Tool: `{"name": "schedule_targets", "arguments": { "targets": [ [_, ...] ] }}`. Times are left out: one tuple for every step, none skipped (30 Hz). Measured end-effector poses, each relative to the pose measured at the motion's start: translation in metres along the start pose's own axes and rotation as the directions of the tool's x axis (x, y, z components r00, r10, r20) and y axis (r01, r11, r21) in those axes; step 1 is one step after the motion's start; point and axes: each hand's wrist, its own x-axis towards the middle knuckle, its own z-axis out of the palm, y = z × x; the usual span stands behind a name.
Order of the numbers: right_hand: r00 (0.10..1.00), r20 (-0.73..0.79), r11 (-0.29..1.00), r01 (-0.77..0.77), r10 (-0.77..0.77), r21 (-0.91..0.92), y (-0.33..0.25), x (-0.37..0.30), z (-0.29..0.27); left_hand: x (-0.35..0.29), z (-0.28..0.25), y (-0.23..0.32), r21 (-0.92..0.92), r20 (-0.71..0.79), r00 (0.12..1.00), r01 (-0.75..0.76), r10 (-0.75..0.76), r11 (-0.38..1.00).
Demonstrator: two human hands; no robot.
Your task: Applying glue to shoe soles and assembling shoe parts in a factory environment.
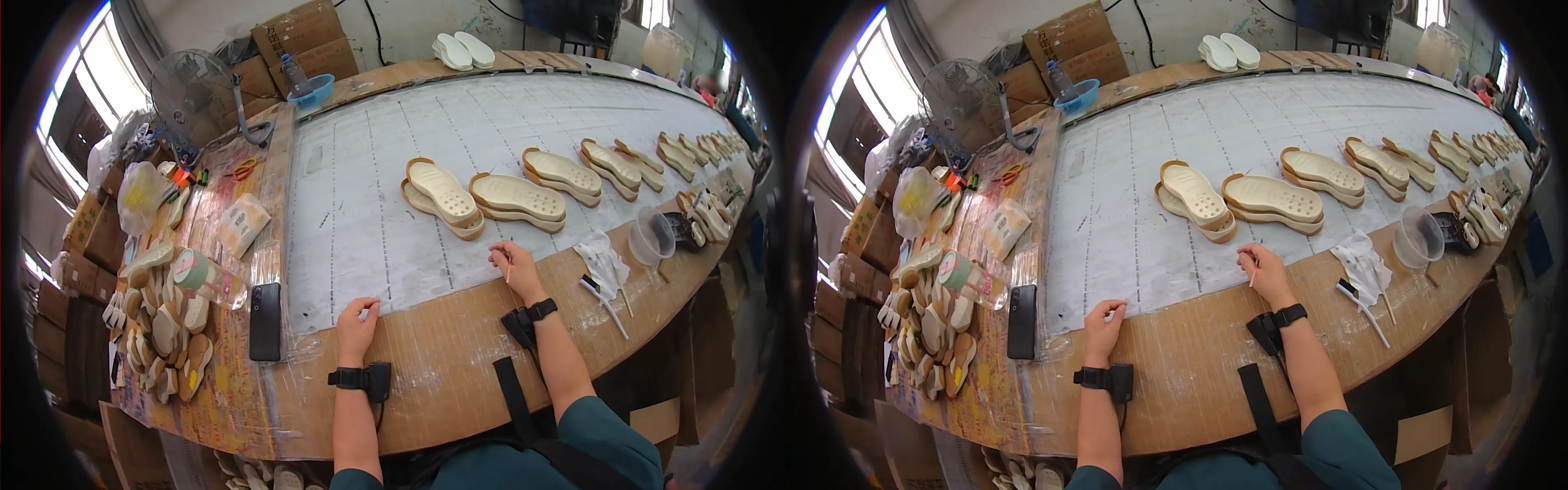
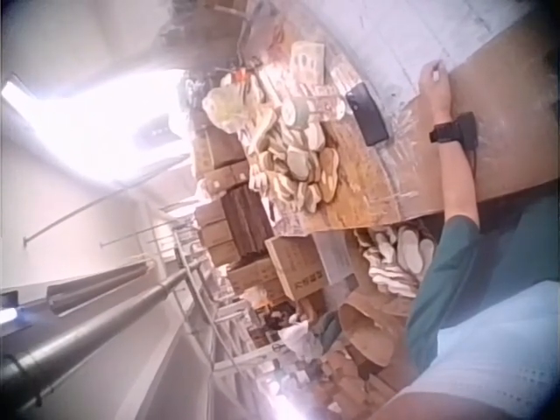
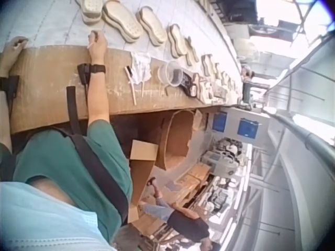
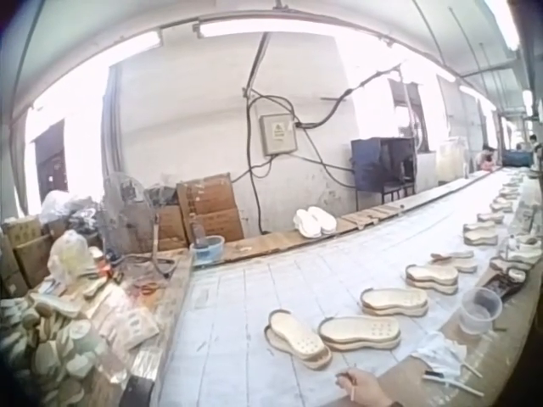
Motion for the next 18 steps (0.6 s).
{"name": "schedule_targets", "arguments": {
  "targets": [
    [1.000, 0.001, 1.000, -0.007, 0.007, -0.006, 0.000, 0.000, -0.001, 0.000, 0.001, 0.001, -0.003, 0.000, 1.000, 0.001, -0.001, 1.000],
    [1.000, 0.001, 1.000, -0.008, 0.008, -0.009, 0.000, 0.000, -0.002, 0.000, 0.002, 0.001, -0.010, 0.005, 1.000, 0.000, 0.000, 1.000],
    [1.000, 0.000, 1.000, 0.002, -0.002, -0.005, 0.001, 0.000, -0.003, 0.000, 0.003, 0.001, -0.017, 0.010, 1.000, 0.000, 0.000, 1.000],
    [1.000, 0.000, 1.000, 0.012, -0.012, 0.001, 0.001, 0.000, -0.003, 0.000, 0.002, 0.002, -0.018, 0.008, 1.000, 0.001, -0.001, 1.000],
    [1.000, 0.002, 1.000, 0.013, -0.013, 0.000, 0.001, 0.000, -0.002, 0.000, 0.001, 0.002, -0.016, 0.012, 1.000, 0.007, -0.006, 1.000],
    [1.000, -0.011, 0.999, 0.017, -0.017, 0.034, 0.002, 0.000, -0.002, 0.000, 0.000, 0.003, -0.014, 0.016, 1.000, 0.013, -0.012, 1.000],
    [0.999, -0.024, 0.997, 0.025, -0.023, 0.068, 0.002, 0.002, -0.001, 0.000, 0.000, 0.002, -0.015, 0.011, 1.000, 0.013, -0.012, 1.000],
    [0.999, -0.020, 0.997, 0.029, -0.028, 0.067, 0.003, 0.005, 0.002, 0.000, 0.001, 0.002, -0.016, 0.013, 1.000, 0.014, -0.014, 1.000],
    [0.996, -0.084, 0.999, 0.005, 0.000, 0.051, 0.006, 0.010, 0.006, 0.001, 0.001, 0.000, -0.016, 0.013, 1.000, 0.015, -0.015, 1.000],
    [0.989, -0.149, 0.999, -0.019, 0.024, 0.034, 0.009, 0.016, 0.009, 0.002, 0.002, -0.001, -0.020, 0.006, 1.000, 0.014, -0.014, 1.000],
    [0.989, -0.143, 0.999, -0.015, 0.020, 0.034, 0.007, 0.024, 0.014, 0.003, 0.003, -0.003, -0.027, 0.001, 1.000, 0.027, -0.027, 0.999],
    [0.975, -0.202, 0.995, 0.093, -0.097, -0.030, 0.003, 0.038, 0.023, 0.004, 0.004, -0.005, -0.032, -0.005, 0.999, 0.040, -0.040, 0.999],
    [0.944, -0.251, 0.976, 0.195, -0.213, -0.097, -0.004, 0.049, 0.033, 0.004, 0.003, -0.005, -0.029, -0.014, 0.999, 0.043, -0.043, 0.999],
    [0.944, -0.249, 0.975, 0.198, -0.216, -0.097, -0.015, 0.060, 0.041, 0.005, 0.004, -0.006, -0.047, -0.018, 0.999, 0.044, -0.044, 0.998],
    [0.925, -0.299, 0.961, 0.177, -0.236, -0.210, -0.028, 0.071, 0.050, 0.005, 0.005, -0.006, -0.065, -0.023, 0.999, 0.044, -0.045, 0.997],
    [0.900, -0.347, 0.936, 0.152, -0.264, -0.317, -0.037, 0.078, 0.057, 0.005, 0.005, -0.006, -0.062, -0.031, 0.999, 0.039, -0.041, 0.997],
    [0.898, -0.347, 0.936, 0.161, -0.271, -0.313, -0.036, 0.085, 0.062, 0.005, 0.005, -0.005, -0.086, -0.036, 0.998, 0.043, -0.047, 0.995],
    [0.937, -0.339, 0.945, -0.035, -0.082, -0.325, -0.029, 0.093, 0.066, 0.005, 0.006, -0.004, -0.112, -0.041, 0.998, 0.047, -0.051, 0.993]
  ]
}}
